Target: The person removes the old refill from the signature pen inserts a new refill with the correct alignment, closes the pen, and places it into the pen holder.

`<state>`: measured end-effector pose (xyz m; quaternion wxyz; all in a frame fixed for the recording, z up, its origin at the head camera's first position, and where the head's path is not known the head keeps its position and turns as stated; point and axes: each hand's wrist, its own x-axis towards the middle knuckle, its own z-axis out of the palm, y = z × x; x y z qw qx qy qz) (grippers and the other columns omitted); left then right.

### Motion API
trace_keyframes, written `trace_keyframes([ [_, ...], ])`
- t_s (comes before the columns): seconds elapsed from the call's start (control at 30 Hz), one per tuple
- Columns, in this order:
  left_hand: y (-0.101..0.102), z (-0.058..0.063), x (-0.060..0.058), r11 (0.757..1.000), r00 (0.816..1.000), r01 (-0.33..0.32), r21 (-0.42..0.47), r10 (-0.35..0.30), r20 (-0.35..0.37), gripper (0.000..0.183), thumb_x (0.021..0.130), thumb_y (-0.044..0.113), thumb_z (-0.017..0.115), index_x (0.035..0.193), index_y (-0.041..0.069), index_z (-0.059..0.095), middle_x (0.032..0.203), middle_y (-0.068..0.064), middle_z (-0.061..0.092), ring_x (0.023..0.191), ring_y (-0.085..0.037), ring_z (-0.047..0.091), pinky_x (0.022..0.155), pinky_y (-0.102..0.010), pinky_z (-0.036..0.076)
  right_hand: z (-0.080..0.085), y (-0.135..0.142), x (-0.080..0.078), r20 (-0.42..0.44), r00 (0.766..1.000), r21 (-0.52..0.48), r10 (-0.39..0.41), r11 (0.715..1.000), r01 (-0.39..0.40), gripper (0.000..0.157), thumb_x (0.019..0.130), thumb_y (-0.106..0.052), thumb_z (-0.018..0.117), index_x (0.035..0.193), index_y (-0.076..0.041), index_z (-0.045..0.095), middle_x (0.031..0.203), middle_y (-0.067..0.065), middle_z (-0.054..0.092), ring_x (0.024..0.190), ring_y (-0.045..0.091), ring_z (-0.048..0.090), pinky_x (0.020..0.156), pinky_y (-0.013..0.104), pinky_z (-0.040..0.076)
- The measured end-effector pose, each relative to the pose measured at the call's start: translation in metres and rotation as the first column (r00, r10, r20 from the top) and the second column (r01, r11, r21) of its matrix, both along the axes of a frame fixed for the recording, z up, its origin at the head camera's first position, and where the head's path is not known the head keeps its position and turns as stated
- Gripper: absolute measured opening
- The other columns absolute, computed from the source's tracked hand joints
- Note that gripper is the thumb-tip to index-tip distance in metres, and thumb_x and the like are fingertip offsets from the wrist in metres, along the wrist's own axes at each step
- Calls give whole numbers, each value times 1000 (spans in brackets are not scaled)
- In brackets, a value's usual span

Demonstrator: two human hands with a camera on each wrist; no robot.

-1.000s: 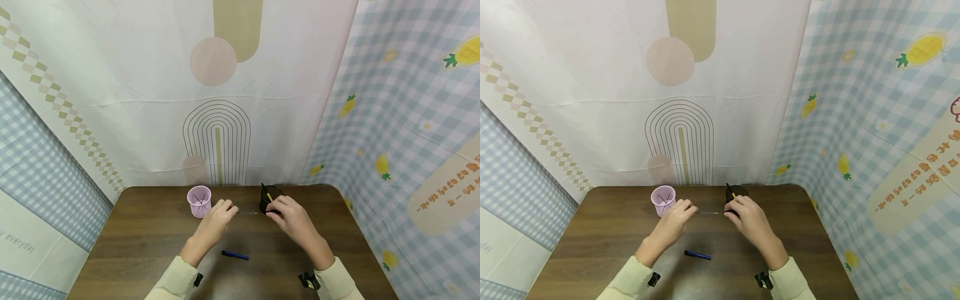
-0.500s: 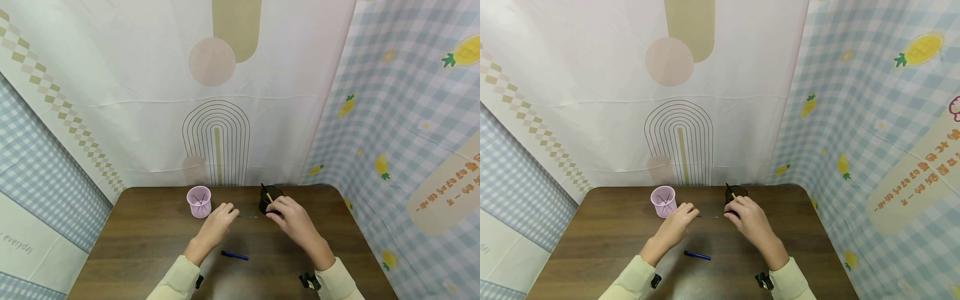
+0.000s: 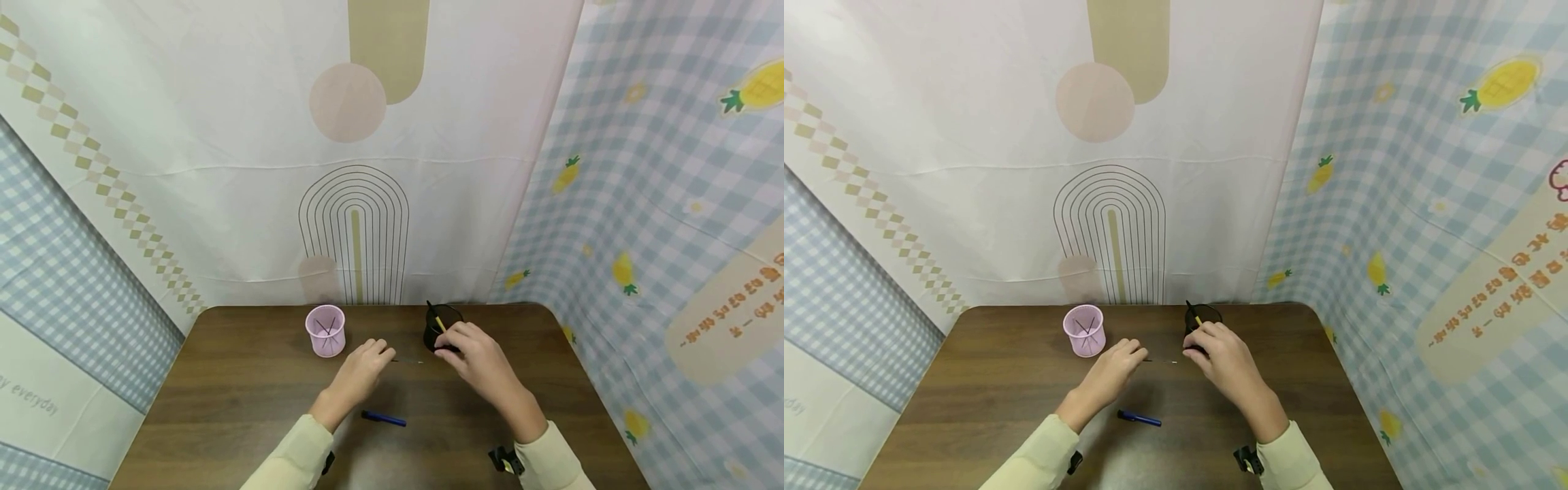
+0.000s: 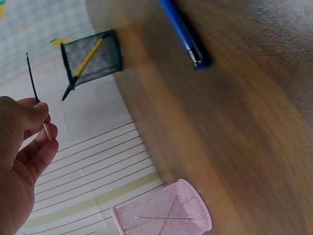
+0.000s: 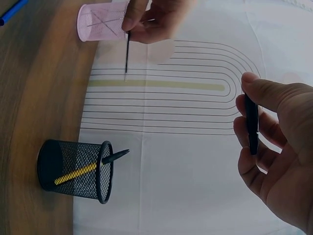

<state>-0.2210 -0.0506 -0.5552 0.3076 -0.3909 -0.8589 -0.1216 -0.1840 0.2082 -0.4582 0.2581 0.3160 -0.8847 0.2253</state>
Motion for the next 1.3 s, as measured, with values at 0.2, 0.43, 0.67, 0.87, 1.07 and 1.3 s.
trace_keyframes([
  [0.2,2,-8,-1,998,998,-41,-41,44,52,30,73,-11,72,94,11,68,88,-2,62,76,-20,60,66,-31,53,0,0,1,4,1000,0,2,1000,-2,20,79,-12,88,91,-19,73,92,-9,67,84,9,60,69,29,54],
  [0.43,1,-13,-3,995,992,-72,-62,78,103,28,75,-10,69,93,11,66,87,-2,62,76,-19,61,64,-32,54,1,0,2,22,1000,1,-3,1000,3,18,80,-13,87,91,-18,74,92,-9,67,85,8,60,70,30,54],
  [0.67,0,-23,-10,993,982,-96,-73,106,158,29,74,-11,70,93,10,66,88,-3,61,77,-21,62,65,-34,55,0,0,2,33,999,4,-4,1000,4,16,82,-14,87,92,-18,75,94,-9,67,86,9,61,71,30,55],
  [0.87,-1,-32,-13,989,966,-111,-94,129,223,26,77,-10,69,94,10,66,89,-4,61,78,-23,64,66,-36,56,0,1,1,33,999,8,-2,1000,2,15,82,-15,86,92,-17,75,94,-9,67,86,8,61,71,30,55],
  [1.07,1,-38,-17,988,950,-118,-95,141,277,21,81,-8,68,93,9,67,88,-6,60,78,-25,64,65,-38,56,0,1,1,29,1000,5,0,1000,-1,16,82,-14,86,92,-18,75,93,-9,67,86,8,60,71,30,55],
  [1.3,1,-46,-22,986,913,-133,-104,163,375,16,84,-6,66,90,8,68,84,-6,60,78,-27,67,64,-40,57,1,1,1,36,999,0,3,1000,-3,16,81,-14,87,92,-18,75,93,-9,67,86,8,60,71,30,55],
])
